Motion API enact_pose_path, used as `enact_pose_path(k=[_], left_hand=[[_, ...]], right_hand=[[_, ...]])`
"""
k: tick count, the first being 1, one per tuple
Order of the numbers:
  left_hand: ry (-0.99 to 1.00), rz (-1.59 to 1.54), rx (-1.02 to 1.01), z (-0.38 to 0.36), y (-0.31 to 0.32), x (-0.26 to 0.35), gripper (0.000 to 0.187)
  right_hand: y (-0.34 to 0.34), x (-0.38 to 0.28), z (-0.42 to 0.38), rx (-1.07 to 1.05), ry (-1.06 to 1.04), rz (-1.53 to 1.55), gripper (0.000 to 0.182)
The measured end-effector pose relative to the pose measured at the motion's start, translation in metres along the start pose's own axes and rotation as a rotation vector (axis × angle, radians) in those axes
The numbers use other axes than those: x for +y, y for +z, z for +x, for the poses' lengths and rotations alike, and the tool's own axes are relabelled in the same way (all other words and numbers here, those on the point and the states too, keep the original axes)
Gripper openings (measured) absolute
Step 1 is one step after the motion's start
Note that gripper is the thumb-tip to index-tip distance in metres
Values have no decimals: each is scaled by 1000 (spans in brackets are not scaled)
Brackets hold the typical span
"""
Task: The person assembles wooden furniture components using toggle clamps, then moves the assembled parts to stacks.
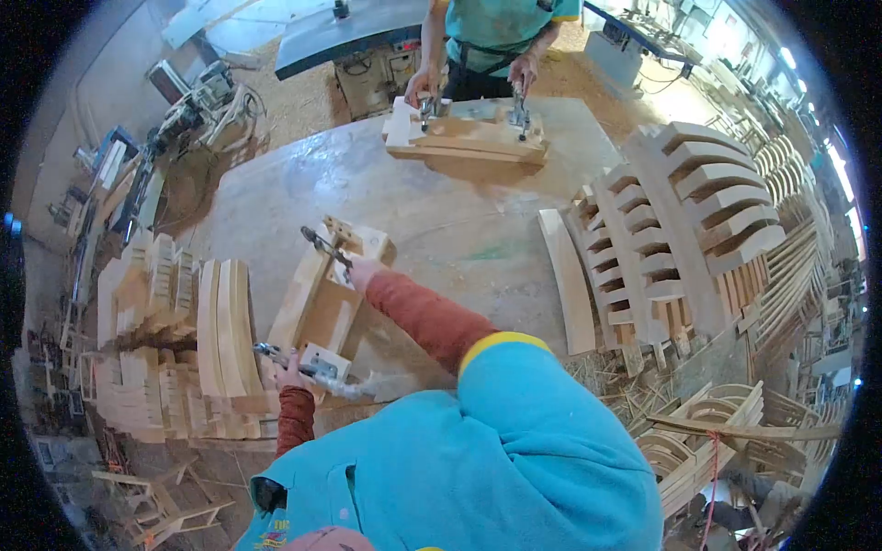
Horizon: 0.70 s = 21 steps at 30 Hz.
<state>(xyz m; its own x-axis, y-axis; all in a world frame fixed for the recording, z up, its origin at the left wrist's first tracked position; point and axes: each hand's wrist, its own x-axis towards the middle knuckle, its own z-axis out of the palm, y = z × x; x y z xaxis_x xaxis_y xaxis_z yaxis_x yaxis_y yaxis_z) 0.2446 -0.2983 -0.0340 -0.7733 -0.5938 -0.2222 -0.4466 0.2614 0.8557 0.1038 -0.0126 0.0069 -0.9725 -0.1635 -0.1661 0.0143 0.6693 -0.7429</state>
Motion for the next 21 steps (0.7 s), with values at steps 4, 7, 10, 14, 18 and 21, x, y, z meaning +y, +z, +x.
enact_pose_path(k=[4,7,10,14,18,21], left_hand=[[257,124,-9,-27,23,-20,75],[46,300,-236,-62,37,25,83],[166,313,-320,-73,74,21,84],[432,191,-488,-120,104,78,84],[565,24,-461,-154,111,92,80],[527,36,-494,-154,113,88,73]], right_hand=[[19,64,-72,257,-86,153,26],[-17,70,-154,366,38,252,33],[-44,85,-214,427,190,402,34],[-34,110,-276,500,429,891,41],[-39,100,-308,449,632,904,45],[-55,68,-303,444,838,948,47]])
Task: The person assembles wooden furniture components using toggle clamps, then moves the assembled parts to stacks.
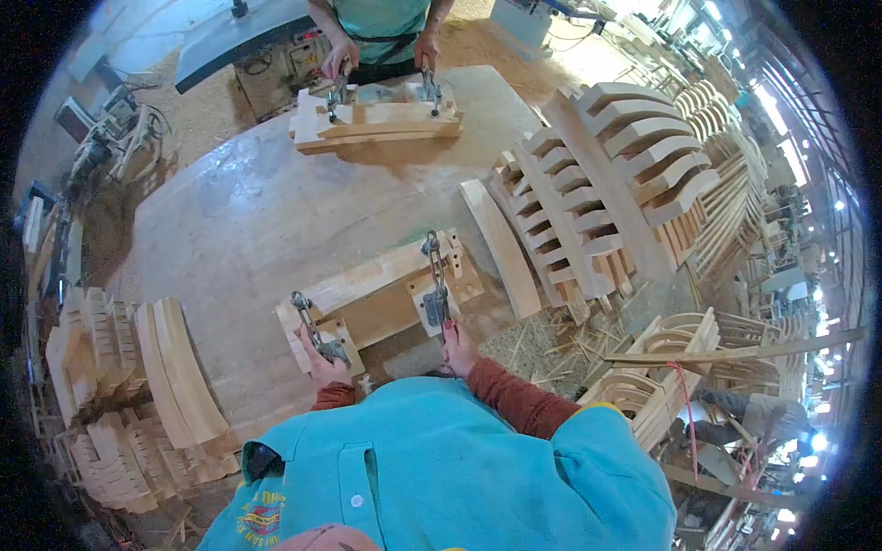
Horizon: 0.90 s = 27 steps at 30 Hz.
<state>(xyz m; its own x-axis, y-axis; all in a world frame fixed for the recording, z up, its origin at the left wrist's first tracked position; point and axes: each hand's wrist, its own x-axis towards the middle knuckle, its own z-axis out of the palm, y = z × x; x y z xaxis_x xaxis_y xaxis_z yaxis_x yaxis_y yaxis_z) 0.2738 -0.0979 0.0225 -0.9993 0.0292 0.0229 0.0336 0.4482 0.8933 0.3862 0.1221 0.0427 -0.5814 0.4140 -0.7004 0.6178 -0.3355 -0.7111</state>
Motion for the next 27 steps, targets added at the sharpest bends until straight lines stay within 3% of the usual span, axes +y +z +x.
enact_pose_path(k=[3,6,9,11,13,16,19,20,21,22,23,24,25,27], left_hand=[[-34,9,-27,3,0,7,73],[23,-4,6,4,-1,9,74],[16,-107,-12,7,-1,5,75],[-61,-160,-32,6,3,4,75],[-3,-149,17,15,19,-5,74],[-10,-151,8,25,25,-3,71],[55,-299,10,33,15,-14,67],[108,-372,38,37,12,-36,66],[166,-444,64,39,11,-49,65],[77,-632,104,40,6,-38,59],[-5,-825,161,42,2,-28,54],[-52,-457,238,55,-2,-43,52],[-93,-87,310,67,-4,-57,50],[-8,-293,303,86,24,-103,50]], right_hand=[[-15,20,28,-43,-23,-129,35],[-25,-84,-32,-186,505,-44,28],[-31,-100,-31,-282,563,-46,22],[-30,-118,-37,-313,451,-53,24],[-38,-143,-41,-357,377,59,34],[-42,-164,-67,-321,139,-31,56],[-19,-171,-98,-283,-319,-532,69],[-1,-178,-113,-376,-303,-366,59],[12,-160,-104,-443,-328,-253,53],[26,-132,-88,-507,-355,-139,48],[49,-96,-63,-388,-583,-351,42],[72,-59,-36,-263,-813,-567,38],[90,-25,-17,-278,-753,-688,38],[124,-1,-8,-326,-571,-805,40]])
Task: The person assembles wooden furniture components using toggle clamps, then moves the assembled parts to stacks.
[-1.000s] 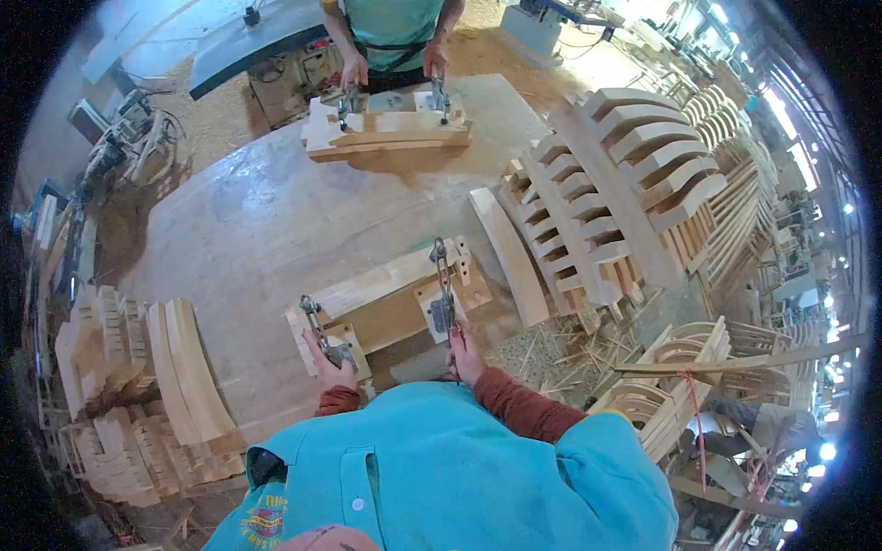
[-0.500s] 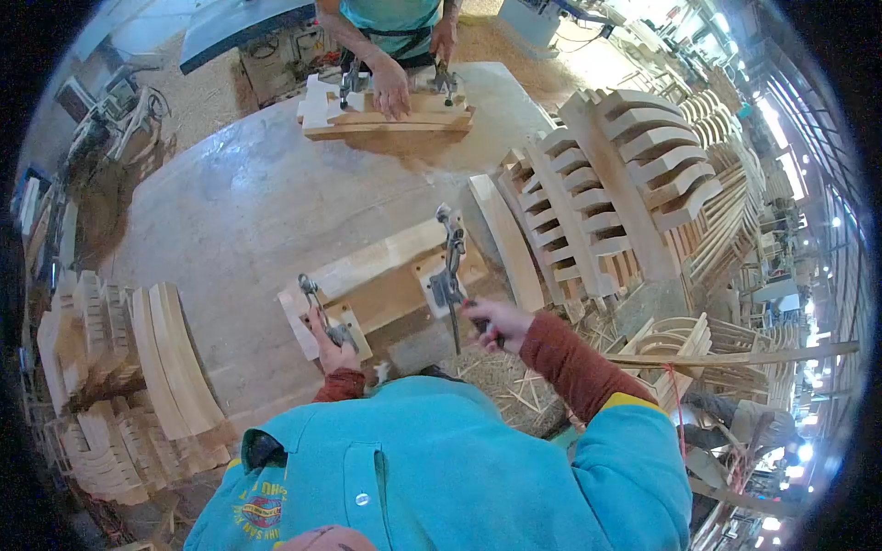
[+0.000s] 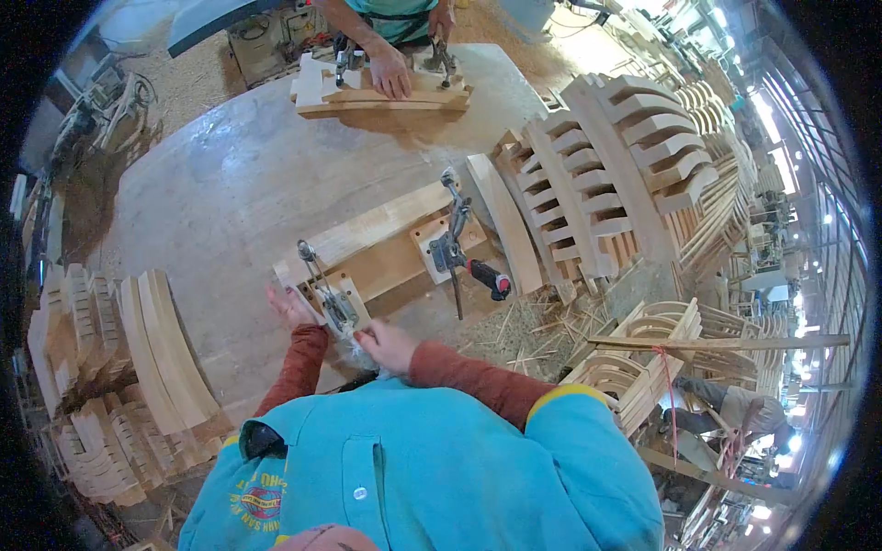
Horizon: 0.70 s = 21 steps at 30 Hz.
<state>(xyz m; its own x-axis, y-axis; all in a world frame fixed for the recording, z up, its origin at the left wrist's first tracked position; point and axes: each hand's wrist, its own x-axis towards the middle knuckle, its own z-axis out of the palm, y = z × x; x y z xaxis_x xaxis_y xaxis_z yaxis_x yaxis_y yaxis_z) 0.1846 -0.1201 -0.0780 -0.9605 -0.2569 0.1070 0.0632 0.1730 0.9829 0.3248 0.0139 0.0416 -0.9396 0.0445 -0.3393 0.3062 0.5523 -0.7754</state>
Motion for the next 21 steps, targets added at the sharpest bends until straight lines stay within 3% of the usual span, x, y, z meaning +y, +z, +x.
enact_pose_path(k=[1,5,11,17,20,21], left_hand=[[22,-106,-12,3,5,-16,50],[-120,480,-132,-13,13,5,52],[31,606,0,-22,25,-17,59],[-72,595,-109,-21,19,4,63],[-43,592,-57,-21,21,6,62],[-29,542,-58,-20,20,4,63]], right_hand=[[12,-8,4,-67,101,35,40],[21,-35,16,-202,446,354,44],[28,-37,19,-129,532,522,50],[47,-26,28,10,495,89,58],[60,-5,31,21,489,156,55],[51,-15,33,-23,575,260,54]])
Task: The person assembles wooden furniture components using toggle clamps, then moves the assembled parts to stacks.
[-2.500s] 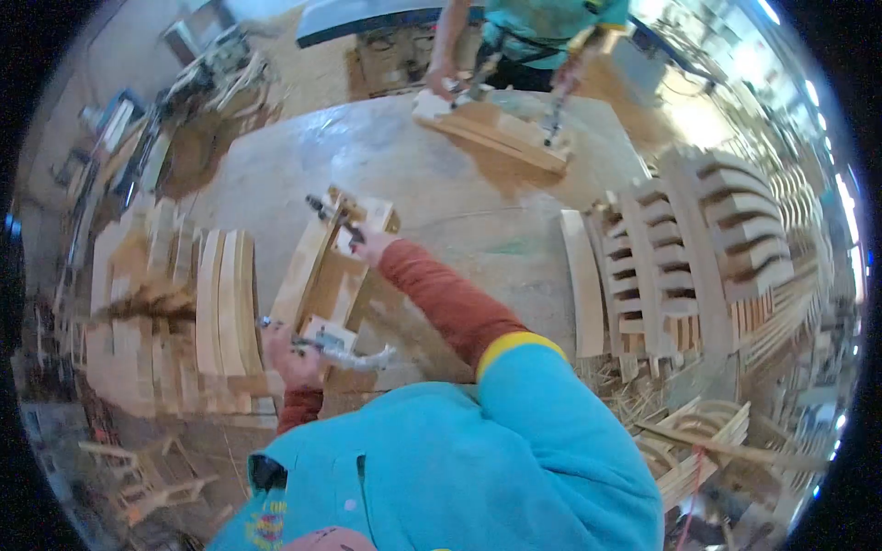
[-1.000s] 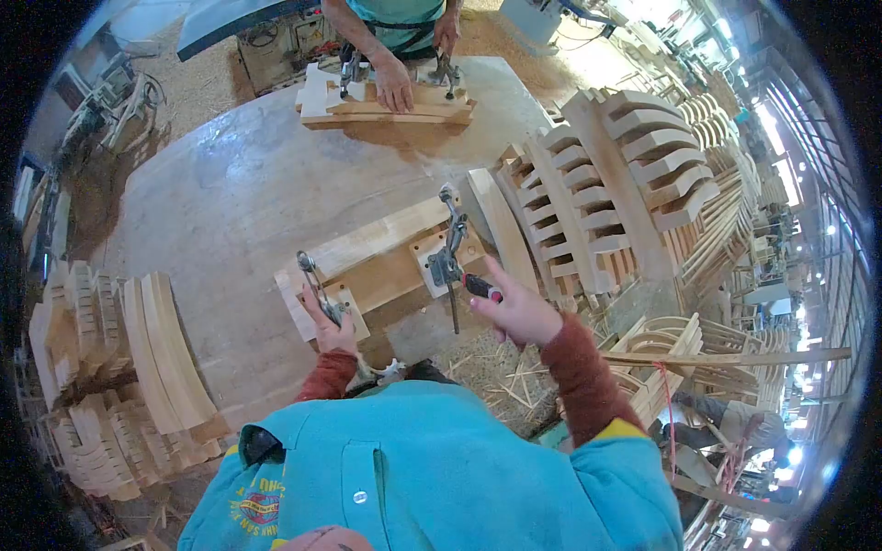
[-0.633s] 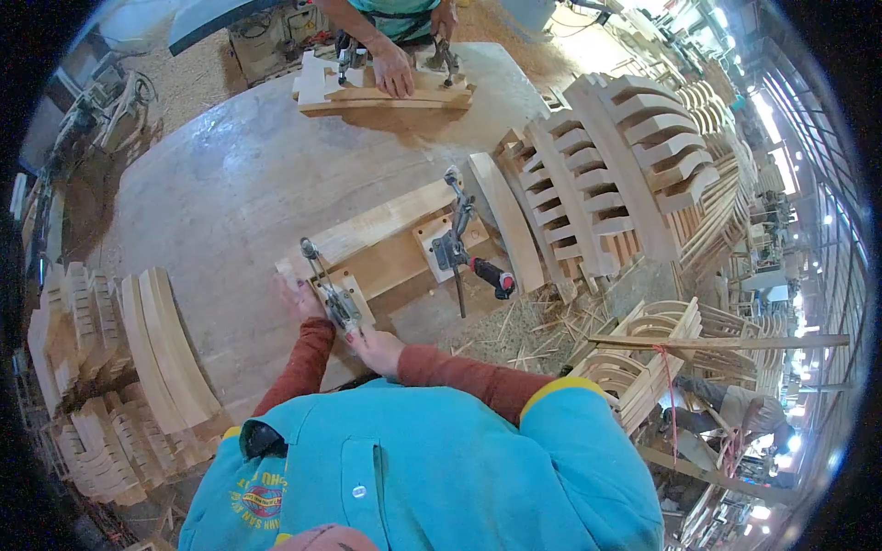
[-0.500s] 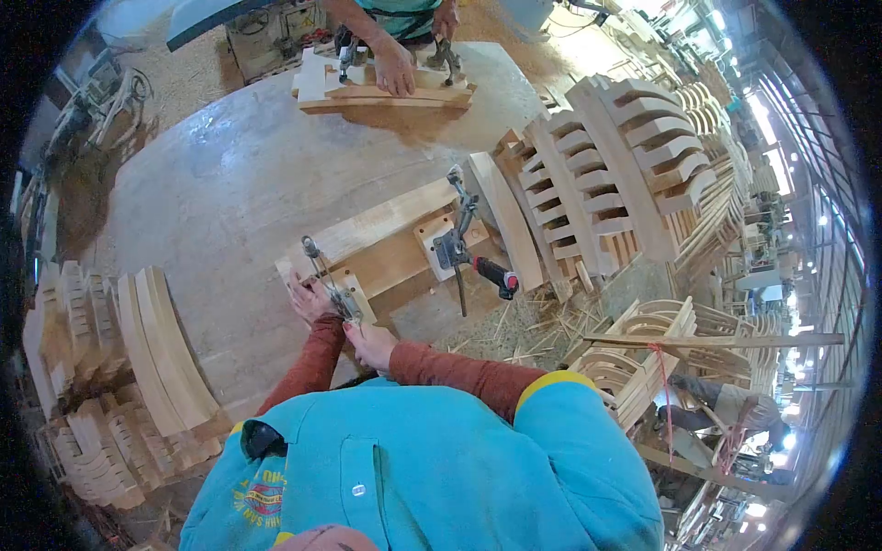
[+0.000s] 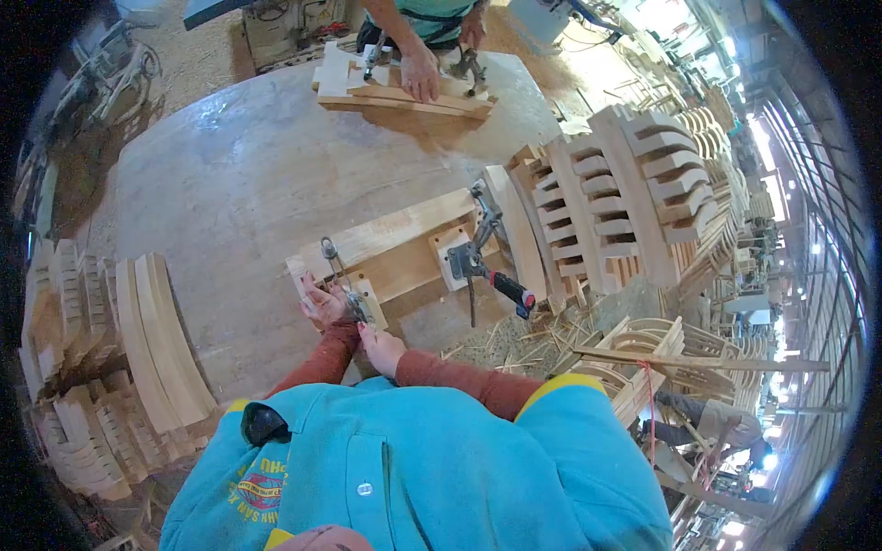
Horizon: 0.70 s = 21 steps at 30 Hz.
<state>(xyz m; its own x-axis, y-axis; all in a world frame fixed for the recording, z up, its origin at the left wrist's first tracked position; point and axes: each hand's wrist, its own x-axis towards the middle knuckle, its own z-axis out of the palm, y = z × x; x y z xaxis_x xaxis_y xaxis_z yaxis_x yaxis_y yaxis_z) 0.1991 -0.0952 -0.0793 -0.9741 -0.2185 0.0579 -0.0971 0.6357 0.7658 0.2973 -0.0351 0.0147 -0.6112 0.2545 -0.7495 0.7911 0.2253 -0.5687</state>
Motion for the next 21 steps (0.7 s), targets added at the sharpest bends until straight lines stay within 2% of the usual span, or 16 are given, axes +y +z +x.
enact_pose_path(k=[2,5,6,9,12,14,15,16,19,20,21], left_hand=[[4,11,3,1,-1,6,62],[32,35,8,-1,1,-7,62],[28,35,-3,0,2,-7,64],[32,31,-2,-1,4,-8,66],[54,60,28,0,5,-7,66],[38,34,42,15,3,-6,66],[26,10,4,-1,1,-2,66],[31,24,-1,-2,-3,1,69],[90,14,89,1,22,-21,70],[105,39,109,3,23,-21,72],[66,6,36,-3,21,-27,73]], right_hand=[[-10,-24,-22,-135,212,165,52],[1,-12,-19,-78,27,358,50],[3,-18,-24,-35,73,396,48],[1,-9,-15,-41,-34,258,45],[4,8,-2,-77,67,253,42],[-26,-45,-38,-274,295,451,40],[-41,-56,-65,-341,441,567,39],[-45,-55,-65,-363,553,527,41],[-50,-71,-65,-421,499,581,46],[-51,-62,-60,-475,386,575,51],[-55,-54,-61,-474,327,566,48]])
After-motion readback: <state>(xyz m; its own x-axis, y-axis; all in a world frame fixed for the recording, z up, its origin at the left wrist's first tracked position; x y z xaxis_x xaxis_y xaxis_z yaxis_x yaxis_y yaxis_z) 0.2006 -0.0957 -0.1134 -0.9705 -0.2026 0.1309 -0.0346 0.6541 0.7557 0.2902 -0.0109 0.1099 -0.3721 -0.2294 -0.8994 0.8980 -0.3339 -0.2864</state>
